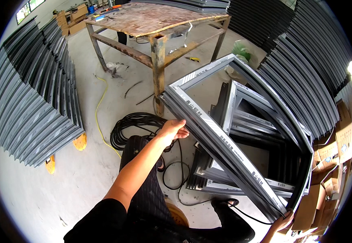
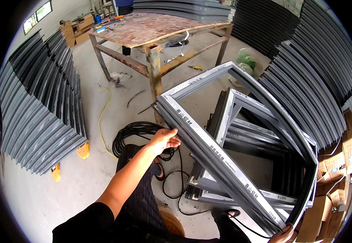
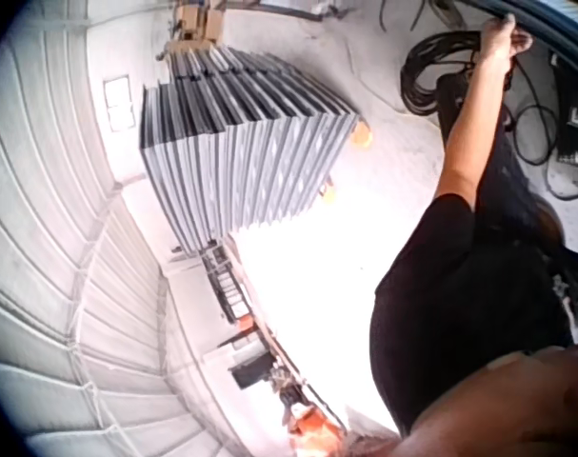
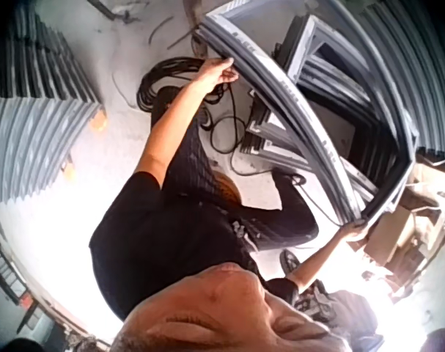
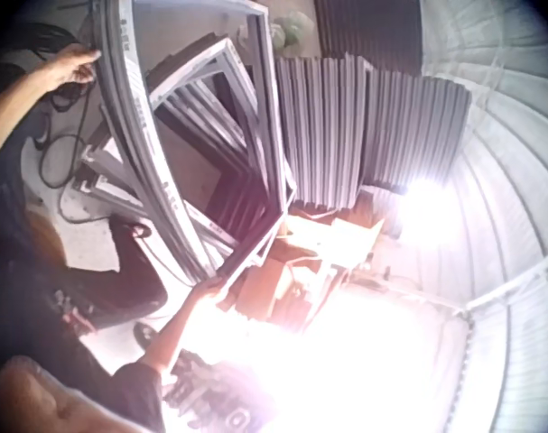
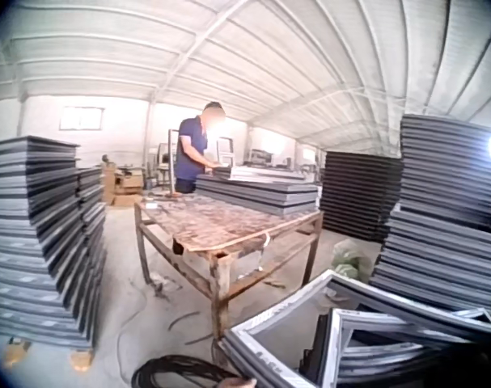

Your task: The person assembles metal window frames by inserting rubber weatherstripping into the frame channels and using a tool to cut the stripping. They lift and stack the frames after completing each one.

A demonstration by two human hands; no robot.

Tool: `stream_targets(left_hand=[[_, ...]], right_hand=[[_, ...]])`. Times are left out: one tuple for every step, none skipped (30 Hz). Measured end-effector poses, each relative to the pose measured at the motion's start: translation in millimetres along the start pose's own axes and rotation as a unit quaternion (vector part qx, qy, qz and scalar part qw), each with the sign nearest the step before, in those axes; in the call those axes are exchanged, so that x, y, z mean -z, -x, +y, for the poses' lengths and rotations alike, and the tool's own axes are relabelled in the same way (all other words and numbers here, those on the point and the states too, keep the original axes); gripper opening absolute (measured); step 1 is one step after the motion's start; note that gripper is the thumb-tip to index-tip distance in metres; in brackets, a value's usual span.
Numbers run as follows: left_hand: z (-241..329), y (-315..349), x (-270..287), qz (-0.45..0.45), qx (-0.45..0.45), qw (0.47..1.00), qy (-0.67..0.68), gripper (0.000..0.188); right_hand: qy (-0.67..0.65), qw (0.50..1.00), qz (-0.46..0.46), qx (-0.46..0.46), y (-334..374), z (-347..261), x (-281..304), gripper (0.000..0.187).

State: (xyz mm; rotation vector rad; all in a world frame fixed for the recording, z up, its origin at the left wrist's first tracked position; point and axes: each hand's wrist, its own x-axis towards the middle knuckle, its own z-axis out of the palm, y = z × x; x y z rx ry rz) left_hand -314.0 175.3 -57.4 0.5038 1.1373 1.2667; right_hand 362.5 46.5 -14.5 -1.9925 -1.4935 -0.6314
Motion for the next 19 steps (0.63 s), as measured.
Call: stream_targets(left_hand=[[-0.2,0.0,-4.1,0.018,-0.007,1.000,0.000,0.036],[-1.2,1.1,-8.0,0.024,-0.002,1.000,0.002,0.036],[-2.7,3.5,-11.9,0.030,0.004,1.000,0.003,0.035],[1.3,10.5,-17.9,0.037,0.007,0.999,0.002,0.034],[3.6,24.3,-34.1,0.033,0.021,0.999,-0.009,0.033],[-13.6,22.6,-40.7,0.005,0.020,1.000,0.012,0.032],[-24.8,23.4,-46.1,-0.022,0.020,0.999,0.035,0.031],[-29.6,21.8,-45.6,-0.011,-0.010,1.000,0.021,0.031],[-32.4,19.9,-42.7,-0.006,-0.013,1.000,0.022,0.032],[-32.8,19.7,-44.2,-0.003,-0.015,1.000,0.025,0.033],[-32.8,19.5,-45.3,0.000,-0.017,0.999,0.028,0.034],[-29.5,17.6,-43.7,0.010,-0.008,0.999,0.032,0.032],[-20.9,18.6,-41.0,0.033,-0.022,0.999,-0.006,0.031],[-11.1,13.7,-29.4,0.066,-0.032,0.997,-0.010,0.031],[-1.3,5.9,-14.1,0.097,-0.043,0.994,-0.014,0.032],[8.9,-4.5,7.5,0.114,-0.051,0.992,-0.012,0.032],[18.7,-16.8,29.6,0.130,-0.059,0.990,-0.008,0.033],[29.0,-28.1,47.8,0.149,-0.058,0.987,-0.006,0.035],[43.1,-37.6,59.8,0.166,-0.056,0.985,-0.005,0.037]], right_hand=[[0.000,1.000,0.004,-0.007,-0.2,-2.7,0.9,0.031],[0.001,1.000,0.005,-0.003,0.1,0.5,0.0,0.031],[0.007,1.000,0.010,0.001,0.1,2.1,-0.1,0.030],[0.001,1.000,0.005,-0.003,-0.4,0.3,0.6,0.030],[-0.006,1.000,-0.001,-0.006,0.3,-1.8,1.2,0.031],[0.006,1.000,-0.001,0.004,0.5,1.4,0.6,0.031],[0.005,1.000,0.002,0.001,0.2,0.4,0.4,0.032],[0.000,1.000,-0.002,-0.003,0.1,-2.6,0.8,0.032],[-0.005,1.000,-0.006,-0.007,1.0,-5.1,1.2,0.032],[-0.005,1.000,-0.001,-0.003,1.9,-1.3,1.5,0.032],[-0.006,1.000,0.004,0.001,3.4,4.2,0.5,0.032],[-0.006,1.000,0.009,0.005,3.4,8.8,0.5,0.032],[0.000,1.000,0.004,0.007,4.2,11.7,1.6,0.032],[0.003,1.000,0.000,0.009,3.2,11.1,1.8,0.032],[0.007,1.000,-0.004,0.011,2.9,9.8,2.7,0.032],[-0.004,1.000,-0.011,0.010,2.1,6.2,2.6,0.032],[-0.008,1.000,-0.012,0.006,1.6,4.3,1.9,0.032],[-0.010,1.000,-0.014,0.002,1.6,3.8,1.4,0.032],[-0.011,1.000,-0.015,-0.004,3.1,4.6,1.2,0.032]])
